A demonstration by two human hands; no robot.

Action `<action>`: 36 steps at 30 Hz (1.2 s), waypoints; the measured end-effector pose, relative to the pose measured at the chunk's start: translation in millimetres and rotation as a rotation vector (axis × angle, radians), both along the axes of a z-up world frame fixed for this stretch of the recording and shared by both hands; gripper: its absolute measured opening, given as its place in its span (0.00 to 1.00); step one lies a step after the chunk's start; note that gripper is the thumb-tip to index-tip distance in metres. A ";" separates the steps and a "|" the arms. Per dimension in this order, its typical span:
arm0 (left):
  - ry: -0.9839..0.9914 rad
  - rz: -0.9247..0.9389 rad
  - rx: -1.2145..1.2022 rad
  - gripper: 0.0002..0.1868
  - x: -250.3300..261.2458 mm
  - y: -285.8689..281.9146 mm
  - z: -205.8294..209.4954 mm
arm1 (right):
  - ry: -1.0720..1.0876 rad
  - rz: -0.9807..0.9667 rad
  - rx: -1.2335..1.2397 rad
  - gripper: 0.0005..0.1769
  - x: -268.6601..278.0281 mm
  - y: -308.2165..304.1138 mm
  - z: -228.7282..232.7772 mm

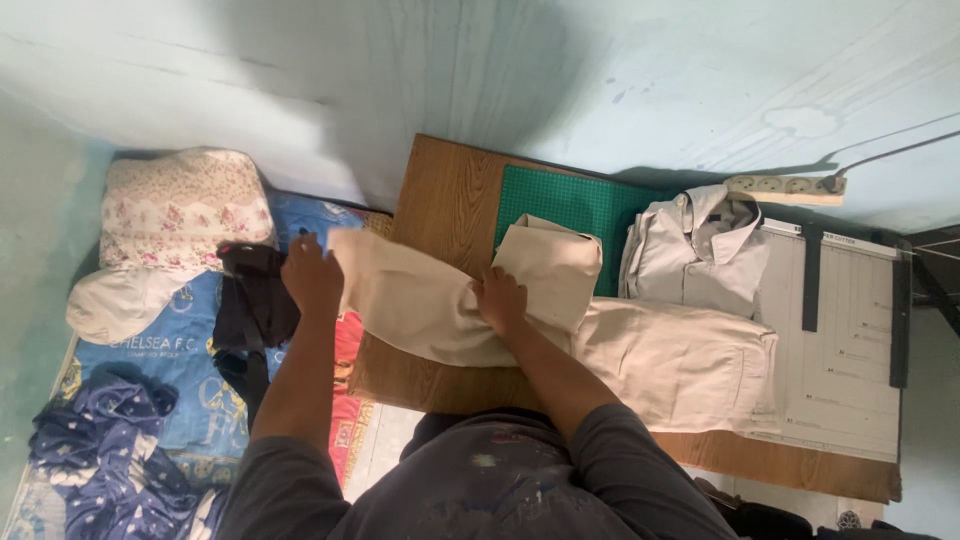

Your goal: The person folds a pair of trousers by first laying them out flat on a desk, aligning the legs, and then folding them into a compact square shape.

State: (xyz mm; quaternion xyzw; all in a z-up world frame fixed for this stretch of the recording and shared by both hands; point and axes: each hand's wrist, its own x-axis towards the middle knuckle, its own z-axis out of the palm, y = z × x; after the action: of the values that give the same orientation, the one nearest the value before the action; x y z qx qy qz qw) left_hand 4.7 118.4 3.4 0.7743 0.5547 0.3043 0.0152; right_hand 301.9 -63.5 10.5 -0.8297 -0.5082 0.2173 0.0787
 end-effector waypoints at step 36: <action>-0.085 -0.472 -0.351 0.11 37.4 -168.8 -30.1 | 0.688 -0.979 0.420 0.37 127.6 -83.5 5.6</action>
State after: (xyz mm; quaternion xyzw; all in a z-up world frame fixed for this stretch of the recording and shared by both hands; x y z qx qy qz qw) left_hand 42.1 -50.4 -26.6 0.8538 0.4025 0.2240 0.2425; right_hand 429.5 -146.9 16.1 -0.8155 -0.0473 0.3060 0.4891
